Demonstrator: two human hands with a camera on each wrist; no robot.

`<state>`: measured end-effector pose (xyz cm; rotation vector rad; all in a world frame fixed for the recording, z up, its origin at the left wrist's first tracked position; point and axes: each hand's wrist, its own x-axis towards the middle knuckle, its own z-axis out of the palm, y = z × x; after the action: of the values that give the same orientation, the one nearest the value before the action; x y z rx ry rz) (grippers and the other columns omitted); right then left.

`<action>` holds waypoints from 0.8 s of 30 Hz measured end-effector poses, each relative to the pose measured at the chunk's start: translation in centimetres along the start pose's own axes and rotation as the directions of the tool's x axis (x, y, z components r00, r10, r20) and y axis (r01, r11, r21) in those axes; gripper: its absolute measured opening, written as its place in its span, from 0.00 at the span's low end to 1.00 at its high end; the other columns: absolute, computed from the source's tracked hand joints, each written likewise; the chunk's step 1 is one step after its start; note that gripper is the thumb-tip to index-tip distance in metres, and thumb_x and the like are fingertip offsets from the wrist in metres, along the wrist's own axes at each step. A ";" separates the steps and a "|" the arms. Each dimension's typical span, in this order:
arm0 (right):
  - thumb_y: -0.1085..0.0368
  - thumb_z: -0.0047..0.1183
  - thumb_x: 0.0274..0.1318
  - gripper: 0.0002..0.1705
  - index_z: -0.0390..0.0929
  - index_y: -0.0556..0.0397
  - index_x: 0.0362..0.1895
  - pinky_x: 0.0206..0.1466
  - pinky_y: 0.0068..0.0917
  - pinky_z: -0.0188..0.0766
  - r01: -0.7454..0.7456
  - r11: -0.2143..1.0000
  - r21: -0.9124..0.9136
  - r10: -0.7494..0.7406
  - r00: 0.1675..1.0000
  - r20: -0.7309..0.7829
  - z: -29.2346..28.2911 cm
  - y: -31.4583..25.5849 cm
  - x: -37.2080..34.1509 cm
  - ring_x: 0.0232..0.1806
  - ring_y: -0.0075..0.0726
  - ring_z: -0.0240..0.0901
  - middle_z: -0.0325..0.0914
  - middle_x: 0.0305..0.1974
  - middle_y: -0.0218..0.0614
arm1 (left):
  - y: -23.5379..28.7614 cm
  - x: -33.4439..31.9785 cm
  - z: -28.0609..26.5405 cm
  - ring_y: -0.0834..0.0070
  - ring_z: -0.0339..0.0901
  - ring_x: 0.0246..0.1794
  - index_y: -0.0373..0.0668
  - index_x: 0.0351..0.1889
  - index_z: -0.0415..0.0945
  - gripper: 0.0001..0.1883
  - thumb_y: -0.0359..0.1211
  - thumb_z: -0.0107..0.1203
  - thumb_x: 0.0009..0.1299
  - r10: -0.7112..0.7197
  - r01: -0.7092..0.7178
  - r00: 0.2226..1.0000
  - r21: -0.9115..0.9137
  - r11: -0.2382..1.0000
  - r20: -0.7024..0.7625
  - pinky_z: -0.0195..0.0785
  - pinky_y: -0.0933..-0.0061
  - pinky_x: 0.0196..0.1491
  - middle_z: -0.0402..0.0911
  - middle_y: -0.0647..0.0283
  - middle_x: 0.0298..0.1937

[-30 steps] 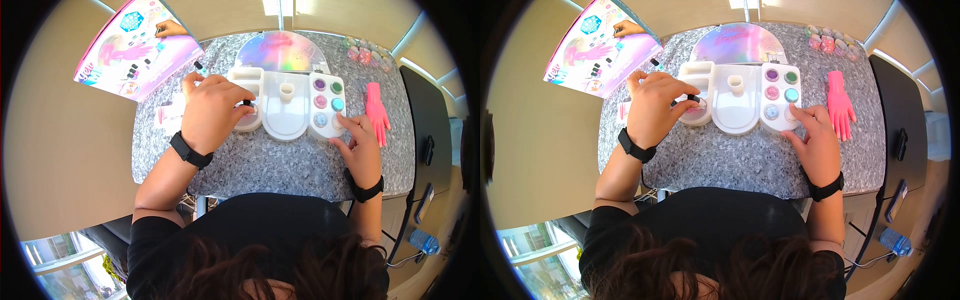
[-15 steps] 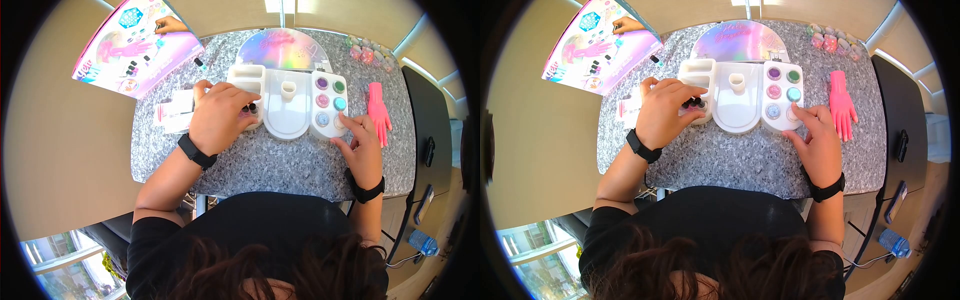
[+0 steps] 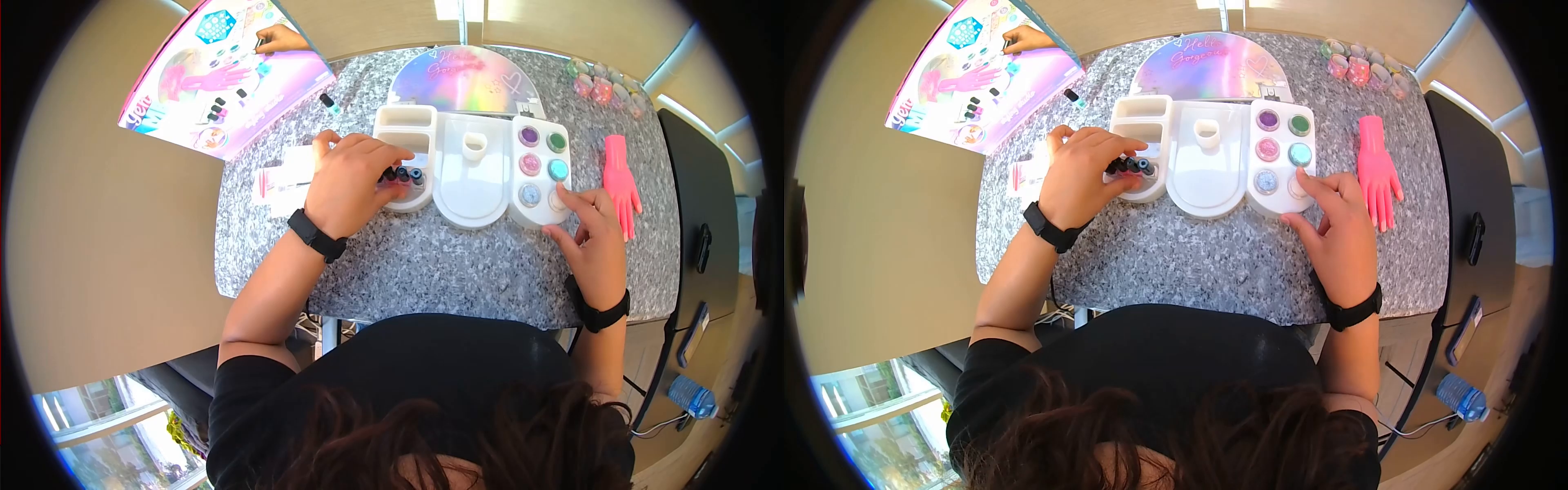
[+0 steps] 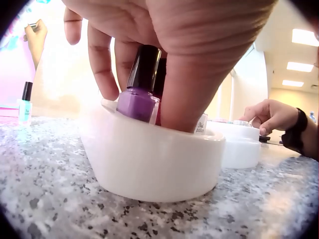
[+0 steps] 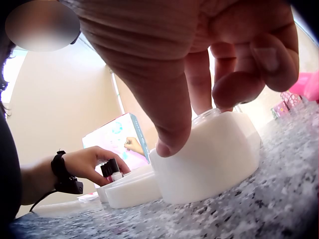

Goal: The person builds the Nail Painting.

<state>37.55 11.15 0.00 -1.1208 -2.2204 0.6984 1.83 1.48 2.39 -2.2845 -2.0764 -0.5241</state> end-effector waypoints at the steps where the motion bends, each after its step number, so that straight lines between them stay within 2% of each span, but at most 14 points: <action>1: 0.71 0.80 0.50 0.36 0.87 0.51 0.66 0.32 0.26 0.70 -0.002 1.000 0.001 0.002 1.000 -0.003 0.0 0.0 0.0 0.28 0.26 0.67 0.79 0.49 0.34 | -0.1 0.0 0.1 0.68 0.84 0.55 0.56 0.54 0.89 0.20 0.38 0.78 0.63 -0.002 0.002 1.000 0.000 1.000 -0.001 0.54 0.52 0.64 0.91 0.70 0.45; 4: 0.72 0.80 0.49 0.36 0.87 0.51 0.66 0.32 0.26 0.70 -0.002 1.000 0.003 0.002 1.000 -0.004 0.0 0.1 0.0 0.28 0.26 0.67 0.79 0.49 0.34 | -0.3 -0.1 0.4 0.68 0.84 0.56 0.56 0.55 0.89 0.21 0.39 0.78 0.63 -0.002 0.002 1.000 0.014 1.000 -0.012 0.54 0.52 0.63 0.91 0.70 0.46; 10: 0.72 0.81 0.49 0.37 0.87 0.51 0.66 0.31 0.26 0.69 0.012 1.000 0.005 -0.012 1.000 -0.009 0.1 0.3 0.0 0.28 0.26 0.66 0.78 0.49 0.34 | -0.3 0.0 0.0 0.69 0.84 0.55 0.58 0.62 0.85 0.28 0.37 0.79 0.63 -0.027 0.027 1.000 0.004 1.000 0.004 0.54 0.47 0.68 0.90 0.74 0.46; 15: 0.72 0.81 0.49 0.37 0.87 0.51 0.66 0.31 0.25 0.69 0.017 1.000 0.009 -0.017 1.000 -0.009 0.1 0.3 -0.1 0.28 0.26 0.66 0.78 0.49 0.34 | -0.8 0.3 -0.6 0.69 0.85 0.55 0.59 0.67 0.83 0.34 0.35 0.81 0.61 -0.052 0.049 0.994 0.025 0.998 0.101 0.54 0.42 0.71 0.90 0.75 0.48; 19: 0.73 0.81 0.48 0.37 0.87 0.52 0.66 0.31 0.26 0.69 0.010 1.000 0.010 -0.010 1.000 -0.009 0.1 0.2 0.0 0.28 0.26 0.66 0.78 0.49 0.34 | -0.5 0.1 -0.4 0.68 0.85 0.55 0.59 0.68 0.83 0.35 0.35 0.81 0.61 -0.049 0.044 0.994 0.059 0.997 0.094 0.54 0.41 0.71 0.90 0.75 0.49; 22: 0.73 0.80 0.48 0.37 0.87 0.52 0.66 0.31 0.26 0.69 0.012 1.000 0.011 -0.012 1.000 -0.010 0.1 0.2 0.0 0.28 0.26 0.66 0.77 0.48 0.34 | -1.0 0.3 -1.4 0.70 0.86 0.55 0.58 0.68 0.83 0.34 0.36 0.81 0.61 -0.011 0.011 0.998 -0.005 1.000 0.055 0.54 0.46 0.73 0.91 0.73 0.49; 24: 0.73 0.80 0.48 0.37 0.87 0.52 0.66 0.31 0.26 0.69 0.017 1.000 0.008 -0.017 1.000 -0.008 0.2 0.3 -0.1 0.28 0.26 0.65 0.77 0.48 0.33 | -2.8 1.3 -2.3 0.68 0.88 0.54 0.52 0.64 0.87 0.28 0.37 0.80 0.64 -0.008 0.010 1.000 -0.171 0.985 0.010 0.64 0.53 0.72 0.93 0.67 0.48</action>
<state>37.64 11.21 -0.32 -1.0980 -2.2154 0.6944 -1.38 2.51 4.23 -2.3713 -2.1244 -0.7202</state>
